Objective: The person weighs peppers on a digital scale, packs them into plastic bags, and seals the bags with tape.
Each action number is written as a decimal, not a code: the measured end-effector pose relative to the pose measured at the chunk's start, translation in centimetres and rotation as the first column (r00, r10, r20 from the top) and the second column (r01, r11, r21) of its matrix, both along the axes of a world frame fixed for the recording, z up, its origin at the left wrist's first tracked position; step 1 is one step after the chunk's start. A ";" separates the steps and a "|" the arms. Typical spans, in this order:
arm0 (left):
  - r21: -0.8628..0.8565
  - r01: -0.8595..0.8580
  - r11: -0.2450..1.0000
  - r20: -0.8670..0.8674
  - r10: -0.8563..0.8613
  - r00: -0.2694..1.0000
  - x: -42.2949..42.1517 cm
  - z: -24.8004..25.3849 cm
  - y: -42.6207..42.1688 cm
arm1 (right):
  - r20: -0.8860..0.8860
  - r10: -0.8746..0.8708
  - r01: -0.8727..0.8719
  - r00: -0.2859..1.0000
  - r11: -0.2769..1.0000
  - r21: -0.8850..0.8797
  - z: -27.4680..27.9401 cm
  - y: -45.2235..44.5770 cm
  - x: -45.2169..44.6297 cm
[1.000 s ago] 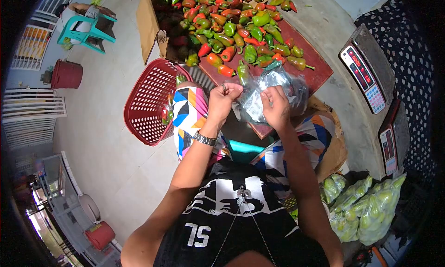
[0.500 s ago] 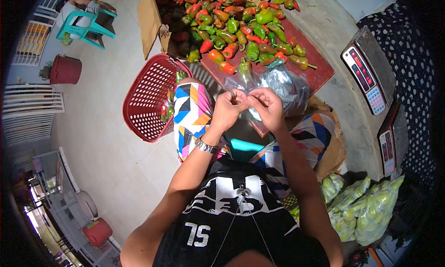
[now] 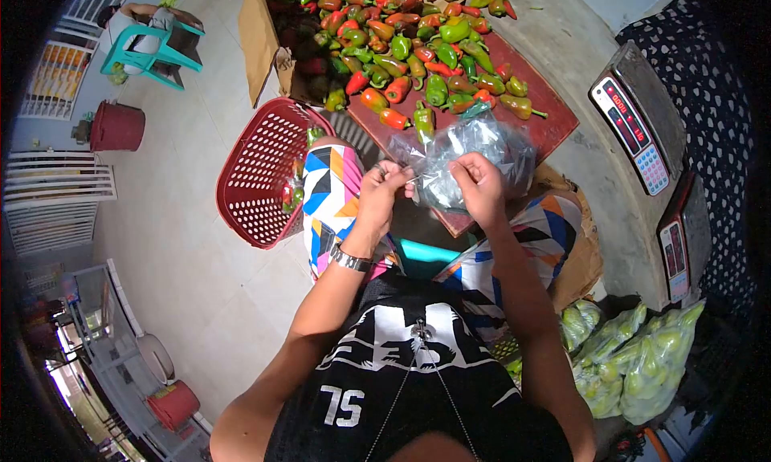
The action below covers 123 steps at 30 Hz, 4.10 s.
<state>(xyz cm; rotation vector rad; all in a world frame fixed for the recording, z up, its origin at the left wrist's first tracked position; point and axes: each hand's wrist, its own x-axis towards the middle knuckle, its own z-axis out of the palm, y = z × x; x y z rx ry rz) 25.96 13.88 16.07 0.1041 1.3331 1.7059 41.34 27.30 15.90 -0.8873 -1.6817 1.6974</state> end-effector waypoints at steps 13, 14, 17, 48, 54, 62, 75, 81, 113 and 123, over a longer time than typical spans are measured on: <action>0.142 0.242 0.960 -0.412 -0.165 0.896 2.6 9.2 1.5 | -0.028 -0.162 0.164 0.986 0.964 0.209 9.7 -2.6 0.8; 0.112 0.268 0.957 -0.457 -0.189 0.869 2.4 10.3 1.3 | -0.066 -0.148 0.147 0.987 0.989 -0.020 10.3 -2.4 1.0; 0.234 0.330 0.914 -0.540 -0.160 0.826 1.3 11.1 0.4 | 0.171 -0.367 0.278 0.914 0.876 0.394 12.0 -0.9 2.8; -0.611 0.051 0.790 -0.781 -0.591 -0.200 -3.8 13.6 1.7 | 0.398 -0.268 -0.294 0.877 0.355 0.887 7.8 0.8 -1.1; -0.159 -0.032 0.987 -0.985 -0.161 -0.061 -2.3 14.2 -2.4 | 0.383 -0.209 -0.194 0.900 0.594 0.781 13.0 -4.7 -2.7; -0.468 -0.109 0.877 -0.868 -0.479 -0.129 -5.8 11.7 -3.8 | 0.695 -0.020 -0.499 0.719 0.681 0.536 11.7 -3.8 -6.3; -0.253 -0.249 0.935 -0.964 -0.221 0.148 -7.2 6.0 -5.9 | 0.354 -0.182 -0.176 0.918 0.613 0.771 3.9 16.4 -14.0; -0.241 -0.252 0.937 -0.963 -0.199 0.182 -7.8 5.7 -5.9 | 0.693 -0.274 -0.621 0.667 0.308 0.720 0.9 26.8 -18.8; -0.204 -0.240 0.949 -0.969 -0.162 0.184 -7.8 5.6 -5.9 | 0.747 -0.203 -0.320 0.633 0.810 0.491 1.8 22.2 -17.5; -0.251 -0.263 0.931 -0.945 -0.178 0.273 -7.7 6.4 -6.0 | 0.360 -0.165 0.130 0.918 0.984 0.120 5.4 31.8 -7.1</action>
